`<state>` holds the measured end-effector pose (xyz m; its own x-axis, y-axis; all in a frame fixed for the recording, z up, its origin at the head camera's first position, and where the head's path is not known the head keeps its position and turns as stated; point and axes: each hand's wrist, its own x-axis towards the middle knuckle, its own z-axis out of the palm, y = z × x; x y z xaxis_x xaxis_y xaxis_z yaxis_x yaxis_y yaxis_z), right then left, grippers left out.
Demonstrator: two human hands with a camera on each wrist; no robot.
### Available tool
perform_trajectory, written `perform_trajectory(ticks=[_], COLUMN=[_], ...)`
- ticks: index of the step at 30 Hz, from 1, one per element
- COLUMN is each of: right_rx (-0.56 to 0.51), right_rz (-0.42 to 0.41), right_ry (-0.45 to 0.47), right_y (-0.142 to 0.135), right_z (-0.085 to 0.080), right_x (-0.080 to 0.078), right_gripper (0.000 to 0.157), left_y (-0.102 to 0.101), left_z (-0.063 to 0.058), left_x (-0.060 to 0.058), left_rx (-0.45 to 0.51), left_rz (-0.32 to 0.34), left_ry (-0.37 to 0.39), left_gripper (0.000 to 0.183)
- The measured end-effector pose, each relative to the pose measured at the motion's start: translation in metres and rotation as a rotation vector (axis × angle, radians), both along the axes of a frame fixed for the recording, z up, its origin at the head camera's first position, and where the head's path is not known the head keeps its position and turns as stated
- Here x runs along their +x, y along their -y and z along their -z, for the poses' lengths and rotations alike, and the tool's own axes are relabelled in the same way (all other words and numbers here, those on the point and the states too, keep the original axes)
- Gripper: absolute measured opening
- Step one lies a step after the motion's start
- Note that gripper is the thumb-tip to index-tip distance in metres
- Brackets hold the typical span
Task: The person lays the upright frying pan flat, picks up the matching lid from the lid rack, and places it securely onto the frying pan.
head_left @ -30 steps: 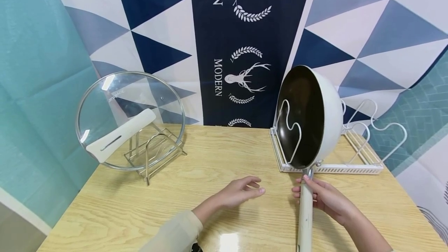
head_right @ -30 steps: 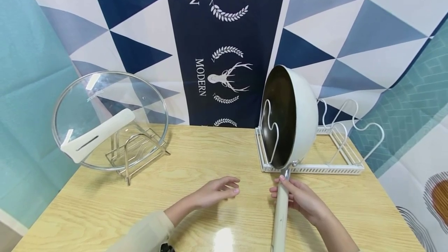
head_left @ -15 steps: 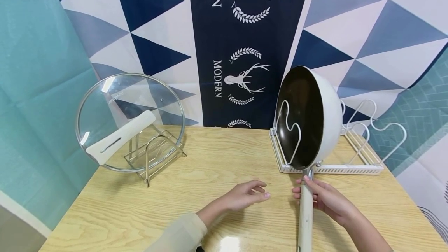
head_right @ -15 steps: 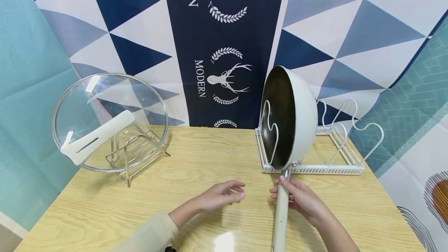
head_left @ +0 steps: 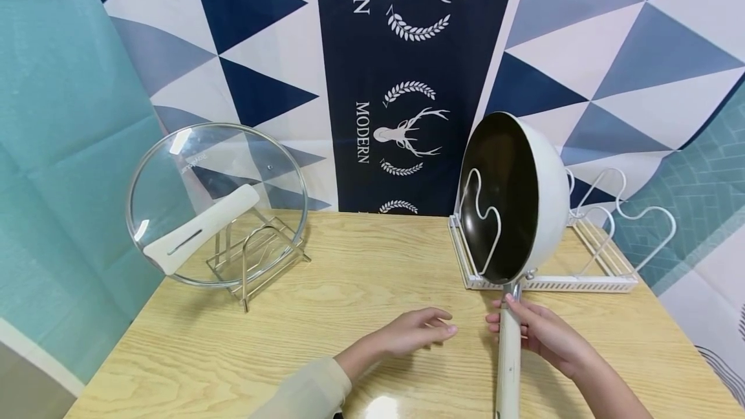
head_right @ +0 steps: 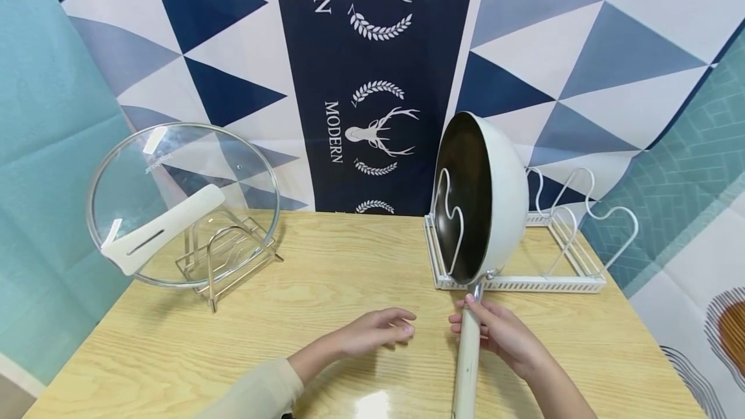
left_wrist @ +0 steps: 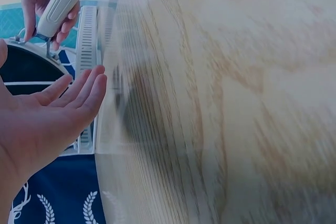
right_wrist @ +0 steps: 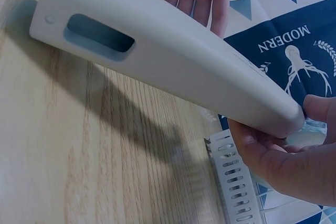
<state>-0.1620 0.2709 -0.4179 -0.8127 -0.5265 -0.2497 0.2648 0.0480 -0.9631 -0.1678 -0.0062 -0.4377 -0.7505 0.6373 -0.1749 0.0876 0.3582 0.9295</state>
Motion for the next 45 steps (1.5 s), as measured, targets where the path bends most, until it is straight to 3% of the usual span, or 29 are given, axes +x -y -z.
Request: perform_trajectory(ticks=[23,33,45], right_rx=[0.024,-0.016,0.001], right_rz=[0.005,-0.006,-0.001], right_ry=[0.002,0.002,-0.004], right_y=[-0.003,-0.003,-0.002], right_z=[0.002,0.002,-0.001], right_x=[0.003,0.002,-0.001], right_gripper=[0.033,0.035,0.032], left_y=[-0.016,-0.024,-0.041], left_z=[0.01,0.011,0.008], left_x=[0.005,0.002,0.0], left_rx=[0.142,0.186,0.235], left_rz=[0.053,0.069,0.088], left_ry=[0.214,0.278,0.422], left_gripper=[0.05,0.05,0.054])
